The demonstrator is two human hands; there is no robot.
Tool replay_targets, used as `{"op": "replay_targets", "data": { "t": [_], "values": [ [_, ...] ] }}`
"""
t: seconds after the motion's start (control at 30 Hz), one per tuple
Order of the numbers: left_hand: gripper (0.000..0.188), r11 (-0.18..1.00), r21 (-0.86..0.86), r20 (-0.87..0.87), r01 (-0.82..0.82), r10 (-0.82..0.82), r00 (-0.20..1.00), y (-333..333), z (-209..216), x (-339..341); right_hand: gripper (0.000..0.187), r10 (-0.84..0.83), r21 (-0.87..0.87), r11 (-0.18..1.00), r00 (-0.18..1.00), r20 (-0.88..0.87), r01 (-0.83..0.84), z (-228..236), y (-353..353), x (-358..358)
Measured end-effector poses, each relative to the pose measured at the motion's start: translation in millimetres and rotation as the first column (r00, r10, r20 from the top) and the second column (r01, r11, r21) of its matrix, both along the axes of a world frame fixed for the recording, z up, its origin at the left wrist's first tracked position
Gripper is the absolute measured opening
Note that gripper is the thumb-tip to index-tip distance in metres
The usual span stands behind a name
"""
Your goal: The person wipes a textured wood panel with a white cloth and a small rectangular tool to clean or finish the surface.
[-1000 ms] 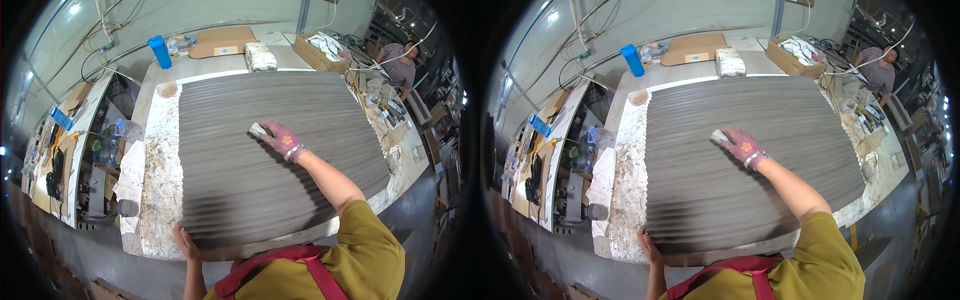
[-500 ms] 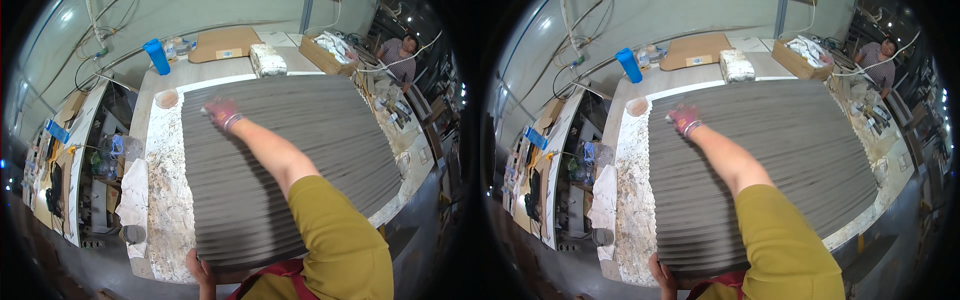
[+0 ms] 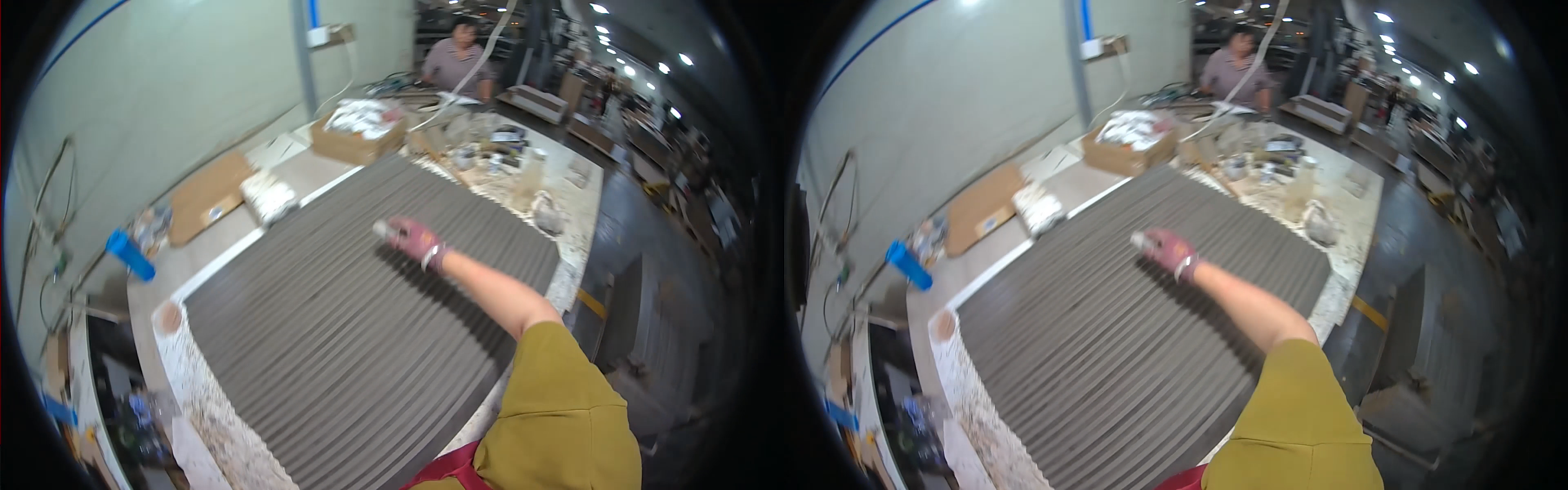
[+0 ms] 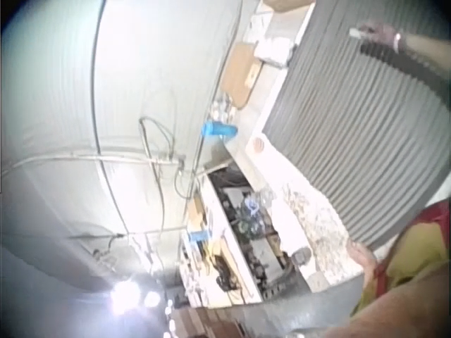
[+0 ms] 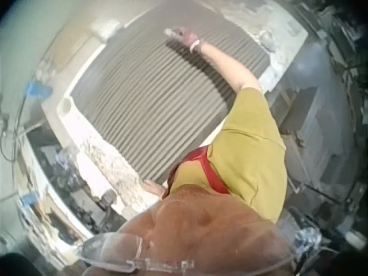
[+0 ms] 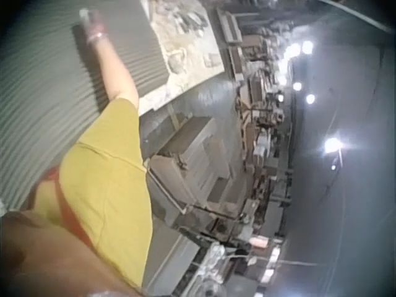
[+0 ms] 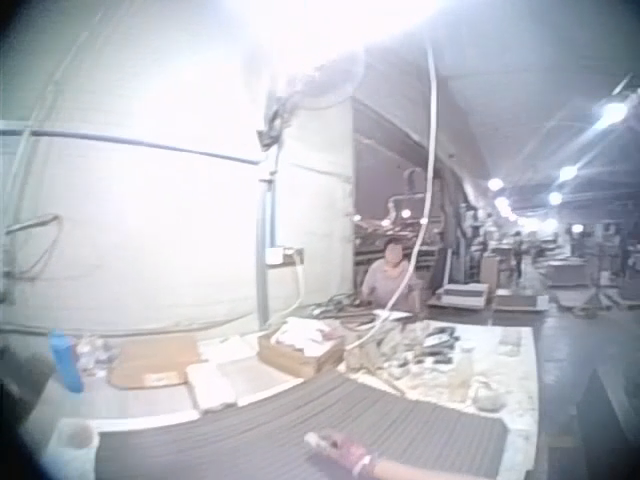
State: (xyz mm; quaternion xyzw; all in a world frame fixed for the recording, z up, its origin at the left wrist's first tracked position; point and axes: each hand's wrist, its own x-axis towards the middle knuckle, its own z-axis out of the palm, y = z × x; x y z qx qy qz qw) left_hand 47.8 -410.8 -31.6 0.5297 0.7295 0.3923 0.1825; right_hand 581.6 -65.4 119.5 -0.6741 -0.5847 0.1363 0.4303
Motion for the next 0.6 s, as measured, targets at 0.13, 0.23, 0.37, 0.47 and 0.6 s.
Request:
{"op": "replay_targets", "data": {
  "t": [0.13,0.23,0.37,0.47,0.6],
  "values": [
    [0.042,0.999,-0.015,-0.073,0.028,-0.029,0.997,6.9,22.7,12.0,0.040,-0.034,-0.190,0.982,0.966,-0.255,-0.016,17.3,-132.6,4.2],
    [0.046,0.994,-0.111,-0.058,0.010,-0.017,0.998,8.7,32.4,19.5,0.043,-0.130,-0.185,0.981,0.907,-0.401,0.059,13.8,-192.7,15.9],
    [0.046,1.000,-0.015,0.031,0.004,-0.003,1.000,11.7,55.5,30.7,0.044,-0.022,-0.077,0.997,0.884,-0.467,-0.015,11.9,-217.6,25.8],
    [0.042,0.994,0.102,0.059,0.038,-0.044,0.997,-3.3,91.6,46.2,0.051,0.082,-0.085,0.987,0.875,-0.476,-0.138,17.5,-220.2,37.6],
    [0.041,0.995,-0.063,0.227,0.077,-0.061,0.972,-26.7,91.7,95.4,0.050,0.089,-0.002,0.996,0.969,-0.231,-0.092,5.8,-238.3,70.4]
  ]
}}
